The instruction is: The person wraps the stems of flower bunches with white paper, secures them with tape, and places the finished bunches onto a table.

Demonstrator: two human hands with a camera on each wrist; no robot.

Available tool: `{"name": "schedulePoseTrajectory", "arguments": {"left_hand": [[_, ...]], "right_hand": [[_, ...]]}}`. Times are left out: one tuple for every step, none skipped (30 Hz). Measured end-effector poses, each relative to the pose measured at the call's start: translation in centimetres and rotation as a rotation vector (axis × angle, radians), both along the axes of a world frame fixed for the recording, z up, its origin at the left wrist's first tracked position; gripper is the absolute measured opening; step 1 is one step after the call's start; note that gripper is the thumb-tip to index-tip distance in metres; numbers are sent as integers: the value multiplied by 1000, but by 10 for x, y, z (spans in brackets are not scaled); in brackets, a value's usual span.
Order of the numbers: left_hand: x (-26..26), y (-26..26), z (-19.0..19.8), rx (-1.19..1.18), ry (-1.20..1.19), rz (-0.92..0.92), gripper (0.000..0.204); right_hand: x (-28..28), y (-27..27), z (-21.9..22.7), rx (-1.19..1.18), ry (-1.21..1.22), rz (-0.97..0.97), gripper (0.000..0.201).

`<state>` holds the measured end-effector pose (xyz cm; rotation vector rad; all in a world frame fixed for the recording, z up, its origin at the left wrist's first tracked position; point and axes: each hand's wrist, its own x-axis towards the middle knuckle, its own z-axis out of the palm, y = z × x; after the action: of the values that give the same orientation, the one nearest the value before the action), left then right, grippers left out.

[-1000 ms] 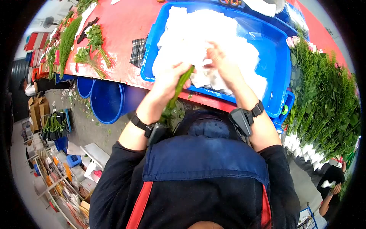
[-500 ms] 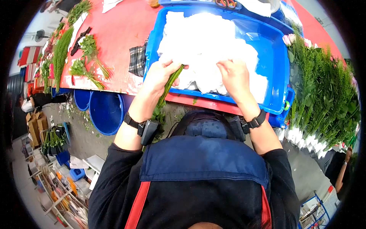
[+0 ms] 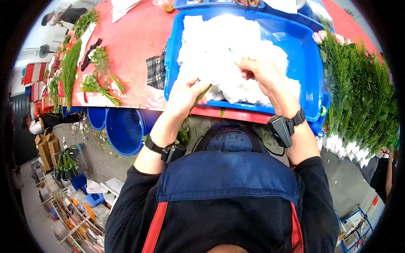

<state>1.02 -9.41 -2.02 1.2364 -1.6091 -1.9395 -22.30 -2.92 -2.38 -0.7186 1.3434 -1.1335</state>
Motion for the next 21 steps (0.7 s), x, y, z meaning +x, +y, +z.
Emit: {"name": "schedulePoseTrajectory", "arguments": {"left_hand": [[-3,6,3,-106,-27,11,17],[-6,10,4,-213,-54,24,16],[-7,12,-2,-383,-138,4,15],[-6,13,-12,-554,-222,-16,14],[-6,12,-11,-726,-305,-36,13],[-5,12,-9,-811,-399,-64,16],[-4,9,-5,-737,-305,-13,17],[-1,5,-2,-662,-212,38,19],[2,0,4,-585,-118,87,21],[8,-9,14,-350,-108,105,21],[15,-14,16,-299,-45,143,20],[22,-20,22,-249,19,182,20],[27,-22,32,-154,34,178,20],[26,-18,51,-75,107,167,19],[26,-17,51,-55,145,132,21],[27,-17,51,-37,182,96,23],[27,-16,51,-18,218,61,25],[23,-13,54,5,227,46,22],[20,-10,49,21,236,39,22],[16,-9,50,20,186,13,21],[13,-8,50,20,136,-11,19]], "right_hand": [[0,-4,6,-29,-16,7,11],[8,-8,16,-46,64,36,12],[22,-12,27,-63,144,64,13],[34,-15,35,-81,225,92,14],[42,-17,39,-125,425,120,16],[43,-17,38,-201,571,113,15],[44,-19,38,-277,717,105,14],[40,-19,39,-288,724,38,14],[31,-17,41,-297,731,-29,14],[21,-15,41,-305,738,-96,13],[12,-12,37,-248,601,-119,12],[9,-9,35,-230,537,-131,14],[8,-7,33,-214,474,-144,17],[9,-6,29,-222,448,-151,17],[12,-6,23,-232,421,-157,17],[15,-5,19,-242,393,-163,17],[20,-5,16,-254,350,-151,17],[26,-6,14,-265,307,-139,17],[31,-6,15,-277,265,-130,17],[36,-5,24,-230,242,-72,17],[36,-5,27,-213,126,-76,17]]}}
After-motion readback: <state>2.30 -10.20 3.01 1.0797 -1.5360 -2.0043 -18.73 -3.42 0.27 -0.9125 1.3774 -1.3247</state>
